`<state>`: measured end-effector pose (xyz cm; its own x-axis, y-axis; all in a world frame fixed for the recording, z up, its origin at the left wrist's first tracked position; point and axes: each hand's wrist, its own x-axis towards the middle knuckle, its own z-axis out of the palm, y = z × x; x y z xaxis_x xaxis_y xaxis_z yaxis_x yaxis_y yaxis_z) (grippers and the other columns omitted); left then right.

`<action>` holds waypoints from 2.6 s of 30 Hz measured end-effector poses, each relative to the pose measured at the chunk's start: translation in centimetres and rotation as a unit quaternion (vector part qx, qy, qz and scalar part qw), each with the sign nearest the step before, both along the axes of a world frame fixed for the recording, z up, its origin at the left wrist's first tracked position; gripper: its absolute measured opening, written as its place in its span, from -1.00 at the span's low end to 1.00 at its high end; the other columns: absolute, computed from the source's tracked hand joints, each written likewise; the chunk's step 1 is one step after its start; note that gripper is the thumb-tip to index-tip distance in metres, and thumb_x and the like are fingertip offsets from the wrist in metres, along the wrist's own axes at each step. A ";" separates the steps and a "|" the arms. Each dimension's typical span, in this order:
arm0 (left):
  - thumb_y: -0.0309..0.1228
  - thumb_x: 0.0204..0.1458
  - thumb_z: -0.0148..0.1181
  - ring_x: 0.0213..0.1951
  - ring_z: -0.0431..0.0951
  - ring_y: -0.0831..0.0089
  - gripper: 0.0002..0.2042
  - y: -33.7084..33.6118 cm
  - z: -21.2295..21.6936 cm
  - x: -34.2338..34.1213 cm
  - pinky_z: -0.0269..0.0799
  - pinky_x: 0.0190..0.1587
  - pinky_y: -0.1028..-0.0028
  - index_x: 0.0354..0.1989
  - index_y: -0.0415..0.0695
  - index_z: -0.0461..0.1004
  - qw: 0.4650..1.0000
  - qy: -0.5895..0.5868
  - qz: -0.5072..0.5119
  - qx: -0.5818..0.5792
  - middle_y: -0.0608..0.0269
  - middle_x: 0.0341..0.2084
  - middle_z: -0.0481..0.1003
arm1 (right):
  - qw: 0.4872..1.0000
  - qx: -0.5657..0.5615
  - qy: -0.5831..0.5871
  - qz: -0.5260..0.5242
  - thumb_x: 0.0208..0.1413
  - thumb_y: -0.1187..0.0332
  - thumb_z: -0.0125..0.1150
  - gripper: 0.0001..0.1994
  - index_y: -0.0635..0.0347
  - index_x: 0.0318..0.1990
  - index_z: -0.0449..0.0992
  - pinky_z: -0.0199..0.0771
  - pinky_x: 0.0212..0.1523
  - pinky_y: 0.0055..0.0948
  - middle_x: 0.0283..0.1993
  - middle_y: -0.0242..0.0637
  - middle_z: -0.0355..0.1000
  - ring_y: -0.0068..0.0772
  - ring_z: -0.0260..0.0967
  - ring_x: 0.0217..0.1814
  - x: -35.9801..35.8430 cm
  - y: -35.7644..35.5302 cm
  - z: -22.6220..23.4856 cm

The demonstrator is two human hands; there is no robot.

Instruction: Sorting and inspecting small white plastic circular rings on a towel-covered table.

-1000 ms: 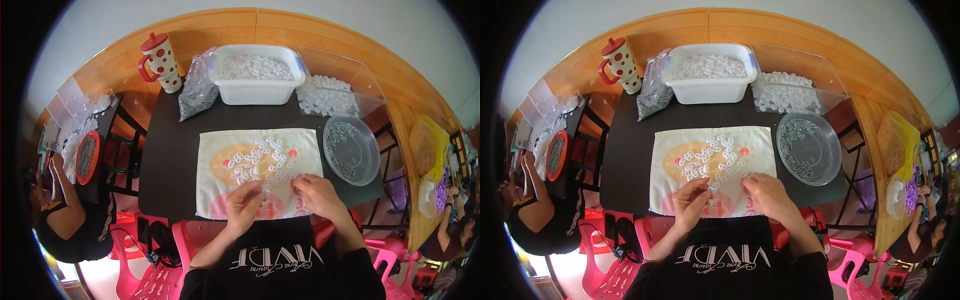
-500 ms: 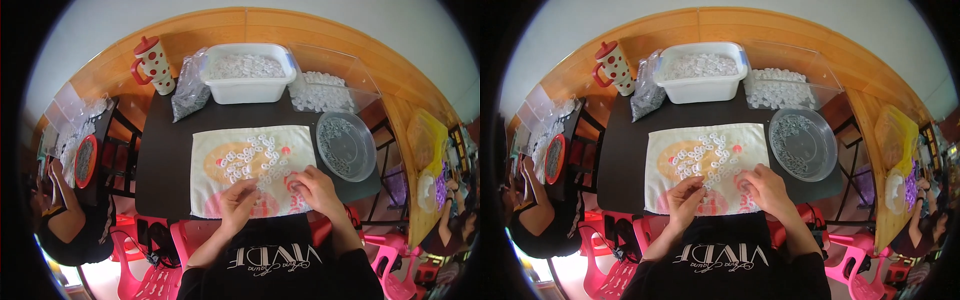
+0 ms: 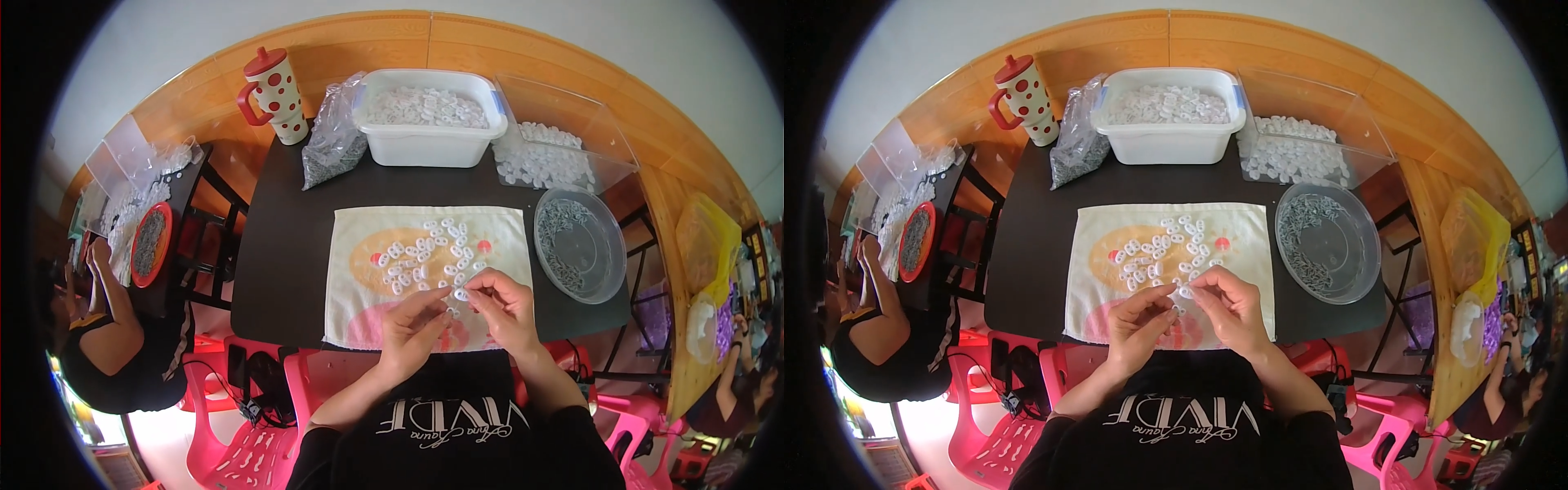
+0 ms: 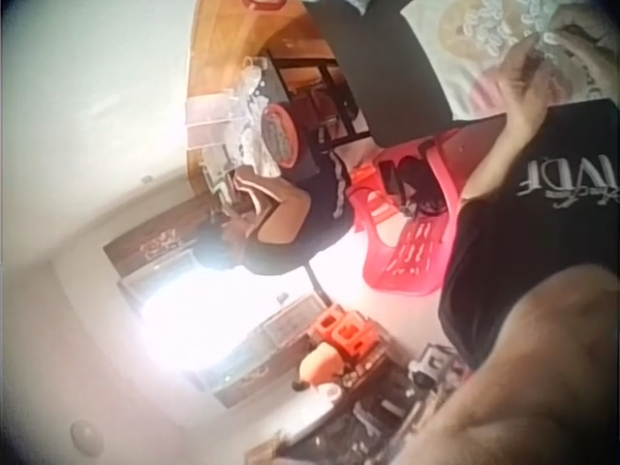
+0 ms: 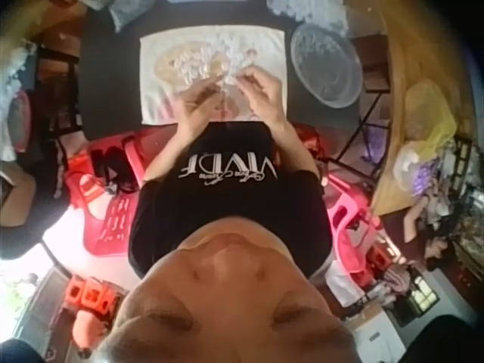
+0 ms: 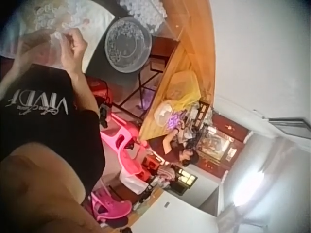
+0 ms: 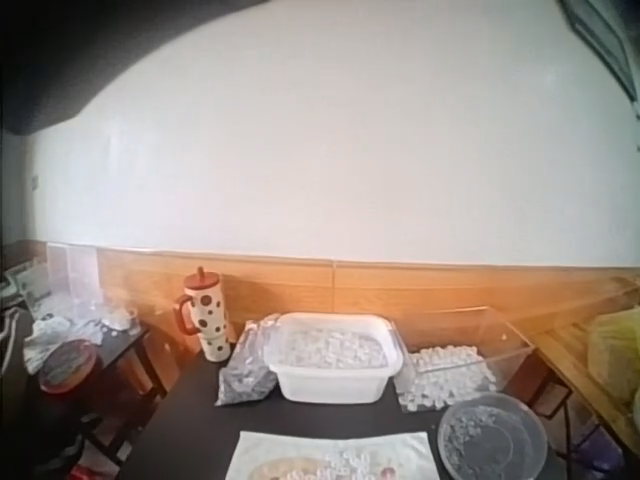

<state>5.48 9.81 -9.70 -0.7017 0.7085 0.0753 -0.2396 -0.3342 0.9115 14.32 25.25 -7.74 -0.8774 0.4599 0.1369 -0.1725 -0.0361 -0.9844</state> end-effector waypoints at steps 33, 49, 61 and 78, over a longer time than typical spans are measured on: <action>-0.70 0.13 0.10 -0.23 0.61 0.45 -0.76 -0.7 -0.4 -1.2 0.55 -0.27 0.50 -0.04 -0.32 0.52 0.987 0.124 -0.028 -0.102 0.17 -0.28 0.57 | 0.939 0.328 0.083 0.054 -0.14 0.76 0.21 -0.71 0.31 -0.21 0.50 0.46 -0.32 -0.41 -0.28 -0.15 0.46 -0.21 0.47 -0.32 -0.5 0.3 -1.4; -0.73 -0.14 0.18 -0.33 0.58 0.08 -0.78 -0.8 -0.9 -1.4 0.53 -0.28 0.30 -0.26 -0.33 0.56 0.878 0.448 0.045 -0.162 0.01 -0.36 0.55 | 0.852 0.509 0.092 0.075 -0.15 0.55 0.23 -0.89 0.24 -0.42 0.44 0.41 -0.46 -0.28 -0.34 -0.26 0.34 -0.20 0.41 -0.35 0.0 0.3 -2.9; -0.79 -0.20 0.14 -0.34 0.53 0.08 -0.81 -0.5 -0.7 -1.9 0.50 -0.32 0.29 -0.37 -0.34 0.49 0.863 0.482 -0.006 -0.149 0.03 -0.39 0.47 | 0.844 0.506 0.107 0.144 -0.35 0.51 0.17 -0.79 0.31 -0.43 0.41 0.46 -0.20 -0.28 -0.33 -0.19 0.29 -0.14 0.36 -0.23 0.2 0.8 -3.0; -0.71 -0.16 0.20 -0.34 0.52 0.08 -0.77 -1.1 -0.6 -1.9 0.49 -0.31 0.28 -0.25 -0.34 0.50 0.864 0.478 -0.020 -0.154 0.02 -0.38 0.47 | 0.853 0.505 0.060 0.121 -0.30 0.58 0.18 -0.85 0.23 -0.49 0.37 0.43 -0.42 -0.28 -0.37 -0.26 0.28 -0.16 0.37 -0.37 0.8 0.4 -2.9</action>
